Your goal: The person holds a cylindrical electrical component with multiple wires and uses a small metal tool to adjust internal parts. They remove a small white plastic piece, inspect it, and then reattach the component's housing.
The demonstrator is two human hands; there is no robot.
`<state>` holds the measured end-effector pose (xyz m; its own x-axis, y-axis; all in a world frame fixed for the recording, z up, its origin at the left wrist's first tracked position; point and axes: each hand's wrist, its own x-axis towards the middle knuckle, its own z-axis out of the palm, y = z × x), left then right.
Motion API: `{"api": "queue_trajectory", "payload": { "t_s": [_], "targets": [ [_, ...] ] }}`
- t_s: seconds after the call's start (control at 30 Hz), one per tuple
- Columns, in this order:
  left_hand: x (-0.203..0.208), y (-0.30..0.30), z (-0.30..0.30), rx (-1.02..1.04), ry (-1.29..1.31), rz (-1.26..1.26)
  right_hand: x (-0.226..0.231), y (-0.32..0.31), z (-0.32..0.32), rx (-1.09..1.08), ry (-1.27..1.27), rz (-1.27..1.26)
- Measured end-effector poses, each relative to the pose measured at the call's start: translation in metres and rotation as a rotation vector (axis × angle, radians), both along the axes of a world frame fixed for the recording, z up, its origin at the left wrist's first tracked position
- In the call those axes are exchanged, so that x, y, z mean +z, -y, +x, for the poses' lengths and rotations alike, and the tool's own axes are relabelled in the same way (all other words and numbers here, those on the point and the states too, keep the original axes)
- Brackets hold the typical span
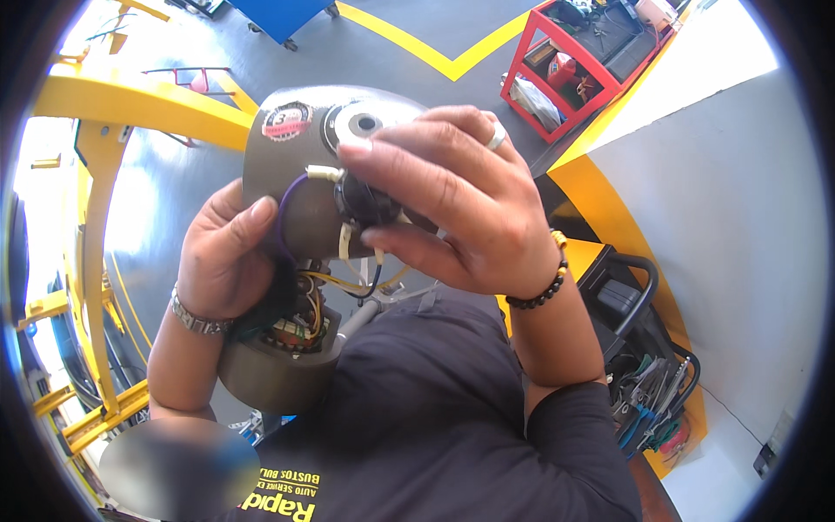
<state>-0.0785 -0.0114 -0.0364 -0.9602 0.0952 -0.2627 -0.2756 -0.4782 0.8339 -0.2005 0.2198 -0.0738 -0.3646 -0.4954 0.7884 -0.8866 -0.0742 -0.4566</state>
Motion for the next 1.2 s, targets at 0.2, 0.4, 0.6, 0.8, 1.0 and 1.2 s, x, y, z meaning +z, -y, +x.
{"api": "queue_trajectory", "payload": {
  "t_s": [0.2,0.4,0.6,0.8,1.0,1.2],
  "targets": [
    [0.003,-0.002,-0.008,0.131,0.04,0.042,0.005,-0.001,-0.029,0.13,-0.11,0.134],
    [0.004,-0.003,-0.014,0.254,0.033,0.115,0.024,0.008,-0.032,0.16,-0.055,0.2],
    [0.002,-0.001,-0.017,0.276,0.034,0.123,0.029,0.018,-0.037,0.194,-0.053,0.197],
    [0.002,-0.003,-0.02,0.265,0.041,0.106,0.023,0.024,-0.045,0.232,-0.049,0.184],
    [-0.002,0.0,-0.018,0.245,0.051,0.087,0.002,0.019,-0.057,0.272,-0.047,0.136],
    [-0.005,-0.002,-0.018,0.256,0.024,0.191,-0.005,0.006,-0.064,0.296,0.045,0.109]
  ]
}}
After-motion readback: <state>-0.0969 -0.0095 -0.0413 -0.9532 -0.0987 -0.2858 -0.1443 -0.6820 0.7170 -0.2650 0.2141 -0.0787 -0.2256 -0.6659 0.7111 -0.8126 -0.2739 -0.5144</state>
